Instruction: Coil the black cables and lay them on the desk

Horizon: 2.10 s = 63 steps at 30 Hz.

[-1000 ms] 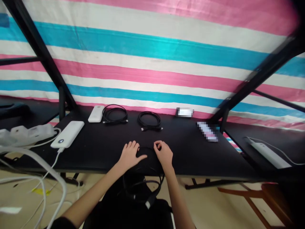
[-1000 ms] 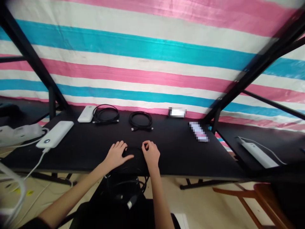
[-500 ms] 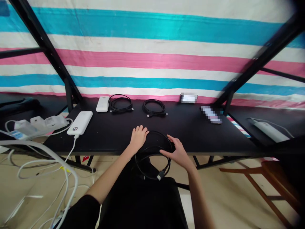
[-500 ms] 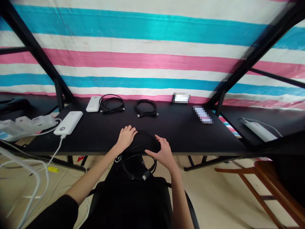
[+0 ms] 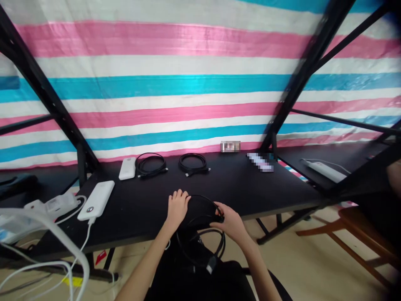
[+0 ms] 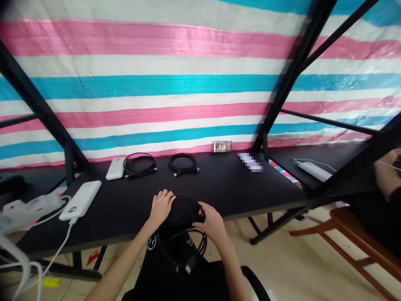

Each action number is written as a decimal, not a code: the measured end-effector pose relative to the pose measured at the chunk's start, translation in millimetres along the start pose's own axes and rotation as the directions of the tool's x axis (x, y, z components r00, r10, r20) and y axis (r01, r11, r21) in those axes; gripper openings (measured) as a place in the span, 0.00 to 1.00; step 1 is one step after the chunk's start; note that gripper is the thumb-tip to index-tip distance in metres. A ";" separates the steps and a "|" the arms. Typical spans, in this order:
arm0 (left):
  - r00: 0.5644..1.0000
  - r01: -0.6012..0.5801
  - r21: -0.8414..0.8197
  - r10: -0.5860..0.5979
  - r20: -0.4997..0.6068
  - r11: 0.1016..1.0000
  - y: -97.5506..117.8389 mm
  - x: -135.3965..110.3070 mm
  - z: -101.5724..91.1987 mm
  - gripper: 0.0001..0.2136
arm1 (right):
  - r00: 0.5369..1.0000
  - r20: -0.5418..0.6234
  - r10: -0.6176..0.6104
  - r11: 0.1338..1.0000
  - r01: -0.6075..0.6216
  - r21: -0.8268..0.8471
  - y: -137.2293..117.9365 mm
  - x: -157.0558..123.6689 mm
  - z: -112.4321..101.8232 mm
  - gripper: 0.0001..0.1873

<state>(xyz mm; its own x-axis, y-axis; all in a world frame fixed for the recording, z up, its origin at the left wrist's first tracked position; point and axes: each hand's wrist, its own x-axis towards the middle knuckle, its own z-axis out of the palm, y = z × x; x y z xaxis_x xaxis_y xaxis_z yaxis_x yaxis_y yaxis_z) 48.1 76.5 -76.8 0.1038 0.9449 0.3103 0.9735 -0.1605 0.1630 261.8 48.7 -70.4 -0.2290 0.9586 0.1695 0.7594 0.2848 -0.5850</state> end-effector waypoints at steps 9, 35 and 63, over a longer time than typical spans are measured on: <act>1.000 0.005 -0.025 -0.005 0.012 1.000 -0.6 0.6 -2.2 0.15 | 0.999 -0.006 -0.037 0.995 0.038 0.093 -5.8 -9.0 -4.2 0.35; 0.986 0.016 -0.635 0.094 0.139 0.773 -11.2 -8.2 -22.6 0.16 | 0.960 -0.085 0.265 0.902 -0.216 0.372 3.7 14.9 1.6 0.19; 0.663 0.168 -0.983 -0.747 0.053 0.079 -51.1 1.8 -10.1 0.18 | 0.888 0.091 0.450 0.248 -0.223 0.943 36.8 56.0 -16.3 0.30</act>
<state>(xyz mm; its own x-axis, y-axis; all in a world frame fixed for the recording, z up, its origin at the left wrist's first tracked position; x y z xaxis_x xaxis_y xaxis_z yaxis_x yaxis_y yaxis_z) -3.5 83.6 -75.1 -0.6476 0.7612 0.0338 -0.1064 -0.1343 0.9852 286.8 113.0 -69.6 0.0832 0.9792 -0.1852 -0.3347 -0.1476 -0.9307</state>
